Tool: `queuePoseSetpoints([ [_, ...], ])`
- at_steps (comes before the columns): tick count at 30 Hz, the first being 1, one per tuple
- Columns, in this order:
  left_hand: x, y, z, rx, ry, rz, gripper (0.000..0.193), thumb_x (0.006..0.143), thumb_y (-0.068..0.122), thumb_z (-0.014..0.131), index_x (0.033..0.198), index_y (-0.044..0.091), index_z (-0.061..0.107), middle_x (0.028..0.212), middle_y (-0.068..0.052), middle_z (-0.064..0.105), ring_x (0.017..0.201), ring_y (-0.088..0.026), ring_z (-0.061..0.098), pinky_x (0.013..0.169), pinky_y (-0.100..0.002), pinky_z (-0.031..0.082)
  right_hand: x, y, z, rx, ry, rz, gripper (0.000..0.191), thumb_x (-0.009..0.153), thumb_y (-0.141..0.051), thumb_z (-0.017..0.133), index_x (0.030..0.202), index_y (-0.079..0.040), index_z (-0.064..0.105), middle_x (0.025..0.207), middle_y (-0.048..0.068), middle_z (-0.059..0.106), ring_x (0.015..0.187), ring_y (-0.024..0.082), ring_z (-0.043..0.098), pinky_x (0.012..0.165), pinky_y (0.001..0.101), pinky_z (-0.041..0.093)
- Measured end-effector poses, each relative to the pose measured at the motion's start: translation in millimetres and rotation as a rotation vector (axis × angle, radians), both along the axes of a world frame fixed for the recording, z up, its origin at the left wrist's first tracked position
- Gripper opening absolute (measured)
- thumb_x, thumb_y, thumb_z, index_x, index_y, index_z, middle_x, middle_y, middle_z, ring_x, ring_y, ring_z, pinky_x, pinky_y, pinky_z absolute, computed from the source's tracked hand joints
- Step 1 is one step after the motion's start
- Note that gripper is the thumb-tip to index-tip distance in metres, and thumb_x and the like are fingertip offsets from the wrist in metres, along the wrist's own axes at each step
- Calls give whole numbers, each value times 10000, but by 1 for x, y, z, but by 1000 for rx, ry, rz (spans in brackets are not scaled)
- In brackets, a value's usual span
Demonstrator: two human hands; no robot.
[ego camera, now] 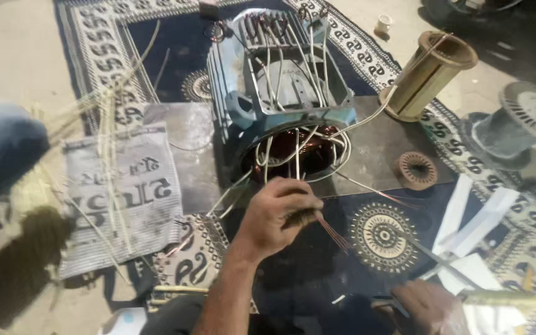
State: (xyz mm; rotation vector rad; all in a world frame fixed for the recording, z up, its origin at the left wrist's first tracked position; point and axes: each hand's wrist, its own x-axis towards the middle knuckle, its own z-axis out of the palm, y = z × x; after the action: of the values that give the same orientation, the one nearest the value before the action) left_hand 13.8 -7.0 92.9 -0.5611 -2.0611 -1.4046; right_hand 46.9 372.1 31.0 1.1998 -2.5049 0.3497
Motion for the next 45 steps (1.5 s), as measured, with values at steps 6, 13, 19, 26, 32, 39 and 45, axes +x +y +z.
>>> queuePoseSetpoints([
  [6, 4, -34, -8, 660, 25, 371, 147, 985, 153, 749, 1099, 62, 770, 1075, -59, 729, 961, -150, 690, 834, -273, 601, -28, 31, -75, 2, -274, -200, 584, 660, -458, 852, 1130, -142, 708, 1024, 91, 742, 977, 231, 733, 864, 382, 565],
  [13, -9, -70, -20, 1168, -129, 541, 235, 976, 217, 683, 980, -14, 727, 823, -100, 739, 735, -200, 722, 664, -326, 637, -57, 41, -121, 249, -584, -326, 718, 700, -561, 883, 1310, -236, 691, 1200, 59, 766, 1148, 175, 741, 1036, 352, 551],
  [19, -5, -71, -11, 1200, -90, 502, 328, 1020, 287, 615, 1060, -26, 707, 817, -104, 721, 685, -217, 733, 604, -335, 624, -46, 28, -124, 233, -586, -486, 582, 715, -565, 865, 1209, -280, 746, 1114, -6, 800, 1073, 126, 781, 971, 290, 598],
  [26, 10, -58, 0, 850, -25, 328, 312, 1046, 251, 597, 1180, -17, 683, 934, -140, 748, 842, -237, 770, 717, -354, 665, -16, -5, -88, 273, -614, -664, 430, 734, -570, 843, 1091, -332, 809, 1015, -82, 839, 985, 69, 828, 896, 218, 654],
  [32, 12, -50, 6, 961, -76, 254, 304, 1050, 240, 596, 1147, -29, 701, 942, -147, 749, 821, -249, 774, 665, -349, 649, -15, 3, -90, 222, -606, -579, 373, 786, -476, 764, 1116, -307, 814, 1054, -76, 838, 987, 77, 812, 897, 246, 637],
  [39, 7, -52, 5, 1018, -147, 216, 280, 1042, 236, 606, 1115, -16, 704, 912, -122, 729, 800, -226, 767, 635, -330, 632, -48, -37, -19, 22, -646, -279, 290, 828, -337, 756, 1087, -228, 829, 923, -17, 766, 893, 153, 719, 825, 317, 562],
  [45, 7, -62, 6, 919, -131, 70, 304, 1048, 240, 638, 1233, 0, 666, 999, -113, 724, 811, -191, 756, 647, -283, 628, -108, -189, 124, 98, -238, 116, 423, 828, -431, 759, 1204, -237, 766, 772, -8, 706, 718, 168, 635, 656, 374, 509],
])
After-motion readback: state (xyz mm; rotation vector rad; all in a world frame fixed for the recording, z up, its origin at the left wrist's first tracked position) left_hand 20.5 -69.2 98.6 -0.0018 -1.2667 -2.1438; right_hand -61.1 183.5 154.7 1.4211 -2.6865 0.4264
